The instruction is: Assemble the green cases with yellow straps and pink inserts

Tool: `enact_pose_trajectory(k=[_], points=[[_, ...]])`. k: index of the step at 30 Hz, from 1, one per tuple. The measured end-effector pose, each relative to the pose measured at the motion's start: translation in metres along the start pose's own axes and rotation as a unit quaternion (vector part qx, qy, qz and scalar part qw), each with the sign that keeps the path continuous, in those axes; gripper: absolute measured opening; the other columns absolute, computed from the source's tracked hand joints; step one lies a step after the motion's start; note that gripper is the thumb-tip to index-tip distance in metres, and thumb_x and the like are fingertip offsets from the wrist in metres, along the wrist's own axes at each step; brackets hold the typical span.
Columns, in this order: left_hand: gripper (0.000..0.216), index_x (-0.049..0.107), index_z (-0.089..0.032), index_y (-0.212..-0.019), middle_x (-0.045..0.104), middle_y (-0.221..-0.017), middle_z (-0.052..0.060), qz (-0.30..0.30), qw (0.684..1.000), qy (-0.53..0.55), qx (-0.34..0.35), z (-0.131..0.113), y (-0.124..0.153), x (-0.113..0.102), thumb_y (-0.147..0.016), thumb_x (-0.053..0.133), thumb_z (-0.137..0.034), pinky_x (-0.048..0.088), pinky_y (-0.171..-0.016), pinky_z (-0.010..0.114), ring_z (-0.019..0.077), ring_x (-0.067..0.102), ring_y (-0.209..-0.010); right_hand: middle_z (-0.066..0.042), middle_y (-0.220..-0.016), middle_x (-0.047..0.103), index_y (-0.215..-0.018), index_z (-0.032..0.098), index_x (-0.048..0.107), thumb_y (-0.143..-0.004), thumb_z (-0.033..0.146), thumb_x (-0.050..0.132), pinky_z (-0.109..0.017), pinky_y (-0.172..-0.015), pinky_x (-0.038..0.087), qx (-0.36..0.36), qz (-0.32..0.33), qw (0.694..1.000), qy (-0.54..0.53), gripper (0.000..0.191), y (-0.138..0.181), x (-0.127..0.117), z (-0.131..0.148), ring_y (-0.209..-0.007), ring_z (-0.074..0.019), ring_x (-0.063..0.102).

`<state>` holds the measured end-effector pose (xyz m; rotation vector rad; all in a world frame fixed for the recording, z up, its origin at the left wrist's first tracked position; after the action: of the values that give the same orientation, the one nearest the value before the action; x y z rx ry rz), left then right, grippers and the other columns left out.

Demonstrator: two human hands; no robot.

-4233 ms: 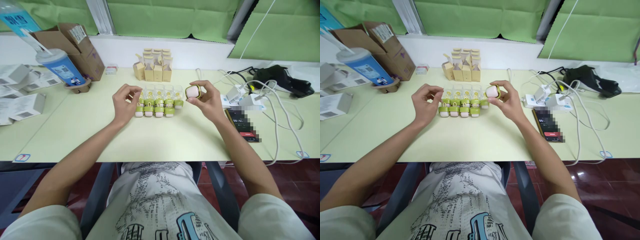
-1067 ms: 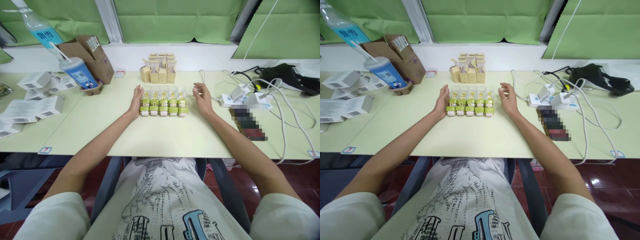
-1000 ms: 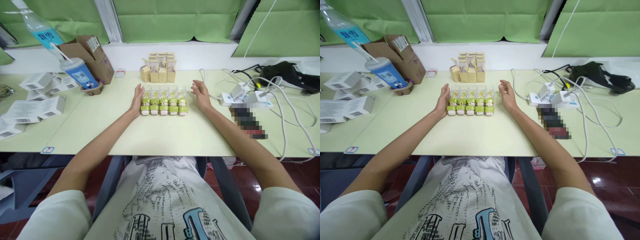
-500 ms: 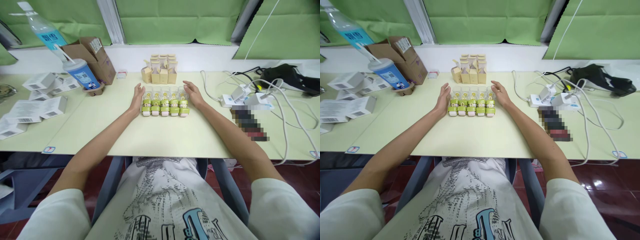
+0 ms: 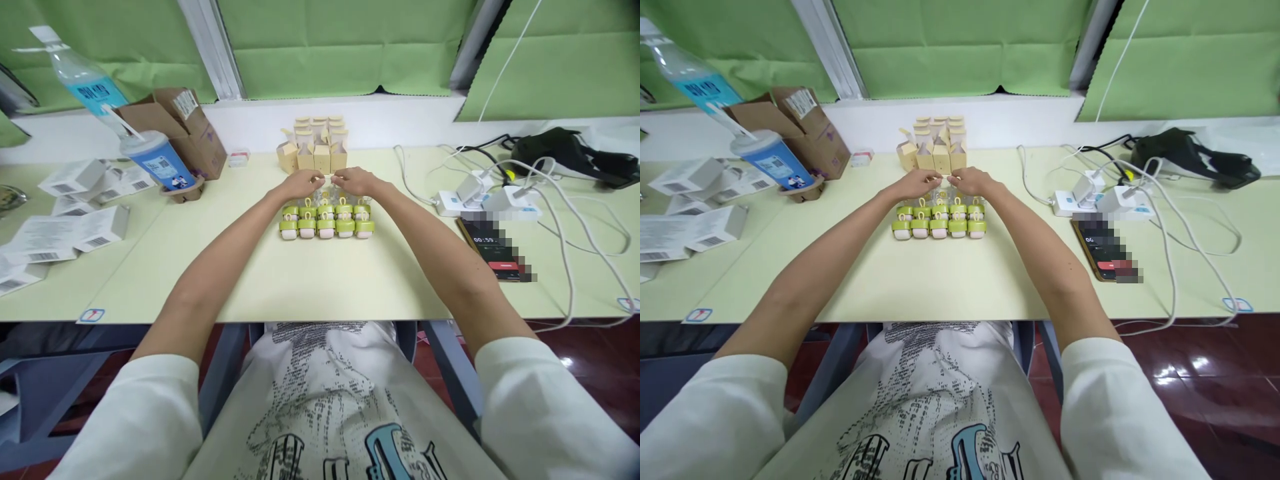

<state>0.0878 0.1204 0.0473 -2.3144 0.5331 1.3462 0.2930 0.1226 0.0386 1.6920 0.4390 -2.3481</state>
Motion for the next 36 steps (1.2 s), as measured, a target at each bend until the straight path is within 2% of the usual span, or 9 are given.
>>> enact_pose_trajectory(k=[7,13,16,19,22,26,29,32,36], points=[[0.047,0.077,-0.019,-0.142,0.081,-0.139,0.013,-0.014,0.999,-0.012,-0.029,0.008,0.002,0.006,-0.104,0.056,-0.038,0.055,-0.117,0.041,0.0279,0.075,-0.124,-0.016,-0.145,0.078,-0.151,0.025,0.070,-0.113,0.048,0.042,-0.056,-0.109,0.057,0.010,0.013,1.000,0.018,0.052,0.016,-0.001,0.012,-0.134,-0.0395,0.069],[0.045,0.079,-0.016,-0.139,0.084,-0.131,0.013,-0.025,0.998,-0.006,-0.049,0.005,0.002,0.008,-0.103,0.057,-0.032,0.057,-0.113,0.040,0.0270,0.077,-0.118,-0.014,-0.141,0.080,-0.149,0.027,0.072,-0.113,0.044,0.044,-0.053,-0.109,0.057,0.018,0.005,1.000,0.019,0.049,0.019,0.000,0.017,-0.132,-0.0379,0.070],[0.044,0.080,-0.017,-0.138,0.083,-0.138,0.013,-0.021,0.999,-0.002,-0.043,0.002,0.001,0.002,-0.104,0.057,-0.034,0.056,-0.117,0.039,0.0279,0.076,-0.126,-0.015,-0.144,0.079,-0.149,0.026,0.071,-0.114,0.048,0.044,-0.055,-0.110,0.057,0.023,0.001,1.000,0.016,0.050,0.018,-0.001,0.016,-0.134,-0.0389,0.069],[0.043,0.079,-0.017,-0.138,0.078,-0.148,0.011,-0.047,0.999,0.005,-0.028,0.000,0.004,-0.015,-0.108,0.056,-0.035,0.052,-0.124,0.040,0.0285,0.072,-0.137,-0.017,-0.149,0.076,-0.152,0.023,0.068,-0.117,0.053,0.039,-0.060,-0.112,0.057,0.041,-0.032,0.999,0.004,0.055,0.014,-0.013,0.009,-0.138,-0.0412,0.068],[0.039,0.078,-0.016,-0.137,0.079,-0.145,0.013,-0.074,0.995,0.043,-0.045,0.003,0.013,-0.043,-0.109,0.057,-0.032,0.055,-0.121,0.041,0.0271,0.074,-0.134,-0.019,-0.147,0.076,-0.149,0.020,0.070,-0.118,0.052,0.043,-0.062,-0.114,0.057,0.068,-0.082,0.994,-0.036,0.053,0.015,-0.036,-0.002,-0.138,-0.0408,0.069],[0.032,0.079,-0.022,-0.133,0.084,-0.127,0.012,-0.064,0.990,0.098,-0.076,0.010,0.030,-0.075,-0.107,0.061,-0.031,0.063,-0.106,0.040,0.0237,0.080,-0.116,-0.019,-0.128,0.083,-0.127,0.014,0.080,-0.114,0.041,0.058,-0.049,-0.106,0.062,0.066,-0.111,0.985,-0.118,0.038,0.024,-0.070,-0.013,-0.115,-0.0314,0.081],[0.030,0.082,-0.024,-0.127,0.085,-0.126,0.010,-0.044,0.995,0.067,-0.060,0.011,0.038,-0.083,-0.100,0.072,-0.034,0.063,-0.107,0.041,0.0248,0.079,-0.116,-0.015,-0.112,0.086,-0.102,0.015,0.083,-0.109,0.035,0.065,-0.046,-0.099,0.066,0.073,-0.119,0.977,-0.163,0.028,0.031,-0.082,-0.017,-0.100,-0.0290,0.084],[0.039,0.082,-0.023,-0.133,0.083,-0.136,0.010,-0.019,0.999,-0.006,-0.049,0.009,0.041,-0.075,-0.099,0.069,-0.038,0.058,-0.117,0.040,0.0271,0.076,-0.127,-0.014,-0.109,0.086,-0.092,0.018,0.083,-0.106,0.033,0.069,-0.054,-0.108,0.065,0.097,-0.101,0.981,-0.132,0.025,0.034,-0.078,-0.015,-0.111,-0.0339,0.082],[0.054,0.072,-0.022,-0.151,0.072,-0.159,0.008,0.055,0.986,-0.122,-0.098,0.002,0.041,-0.062,-0.105,0.056,-0.045,0.050,-0.125,0.035,0.0267,0.068,-0.146,-0.020,-0.138,0.079,-0.117,0.016,0.083,-0.106,0.044,0.073,-0.063,-0.111,0.064,0.166,0.001,0.981,-0.100,0.031,0.034,-0.056,-0.013,-0.134,-0.0411,0.072]])
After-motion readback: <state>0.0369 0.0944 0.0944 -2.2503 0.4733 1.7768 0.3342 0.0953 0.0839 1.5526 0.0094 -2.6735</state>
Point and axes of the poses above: each hand's wrist, its own y-axis away from the middle knuckle, its own x-axis out of the palm, z = x × y, the point moved 3 cm from there along -y, towards the middle knuckle
